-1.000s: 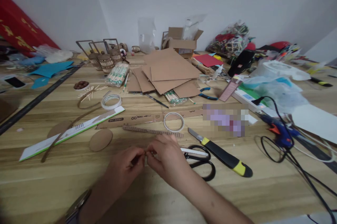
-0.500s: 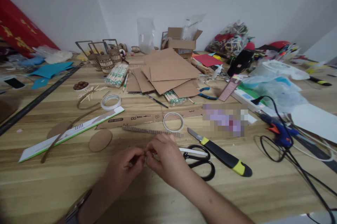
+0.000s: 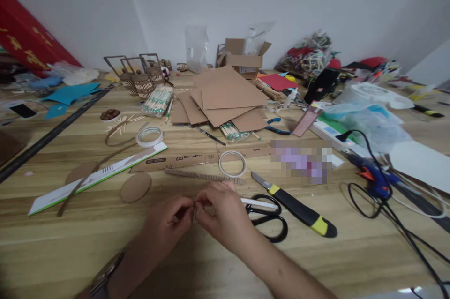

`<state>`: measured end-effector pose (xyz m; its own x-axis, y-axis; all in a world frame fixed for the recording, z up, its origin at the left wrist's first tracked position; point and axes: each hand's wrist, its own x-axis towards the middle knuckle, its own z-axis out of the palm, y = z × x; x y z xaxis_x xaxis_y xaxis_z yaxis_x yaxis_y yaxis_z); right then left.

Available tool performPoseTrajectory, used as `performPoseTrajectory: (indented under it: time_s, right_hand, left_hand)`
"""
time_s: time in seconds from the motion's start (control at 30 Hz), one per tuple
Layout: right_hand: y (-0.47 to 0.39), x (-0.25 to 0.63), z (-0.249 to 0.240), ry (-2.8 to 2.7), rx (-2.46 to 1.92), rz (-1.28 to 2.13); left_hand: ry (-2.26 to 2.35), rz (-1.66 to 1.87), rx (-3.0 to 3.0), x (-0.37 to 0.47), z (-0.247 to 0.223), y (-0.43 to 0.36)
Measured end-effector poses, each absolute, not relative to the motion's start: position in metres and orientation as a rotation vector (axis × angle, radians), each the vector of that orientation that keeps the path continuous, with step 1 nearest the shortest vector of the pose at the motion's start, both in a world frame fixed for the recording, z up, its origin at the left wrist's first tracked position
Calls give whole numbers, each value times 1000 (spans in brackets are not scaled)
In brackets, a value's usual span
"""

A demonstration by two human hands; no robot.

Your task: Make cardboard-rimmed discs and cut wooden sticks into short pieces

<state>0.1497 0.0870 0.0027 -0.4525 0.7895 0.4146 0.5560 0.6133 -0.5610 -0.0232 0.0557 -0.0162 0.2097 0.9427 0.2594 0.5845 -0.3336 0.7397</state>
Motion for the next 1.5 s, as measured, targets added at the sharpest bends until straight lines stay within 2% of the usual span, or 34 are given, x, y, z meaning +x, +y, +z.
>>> performPoseTrajectory:
  time_s: [0.57, 0.87, 1.0, 1.13, 1.3, 1.4, 1.5]
  right_hand:
    - [83, 147, 4, -2253, -1085, 378]
    - [89, 150, 9, -2144, -1108, 422]
    - [93, 156, 12, -1997, -1129, 620]
    - [98, 161, 11, -1673, -1134, 1086]
    - [110, 172, 17, -1047, -916, 1551]
    - [115, 182, 26, -818, -848, 1580]
    - [113, 193, 27, -875, -844, 1288]
  left_hand:
    - [1373, 955, 1951, -24, -18, 57]
    - [1277, 1201, 1661, -24, -5, 61]
    - [1144, 1248, 1164, -25, -1, 65]
    - [988, 1373, 724, -31, 3, 73]
    - [843, 1472, 411, -43, 10, 80]
    - [833, 1506, 290, -46, 13, 81]
    - [851, 1531, 217, -47, 17, 82]
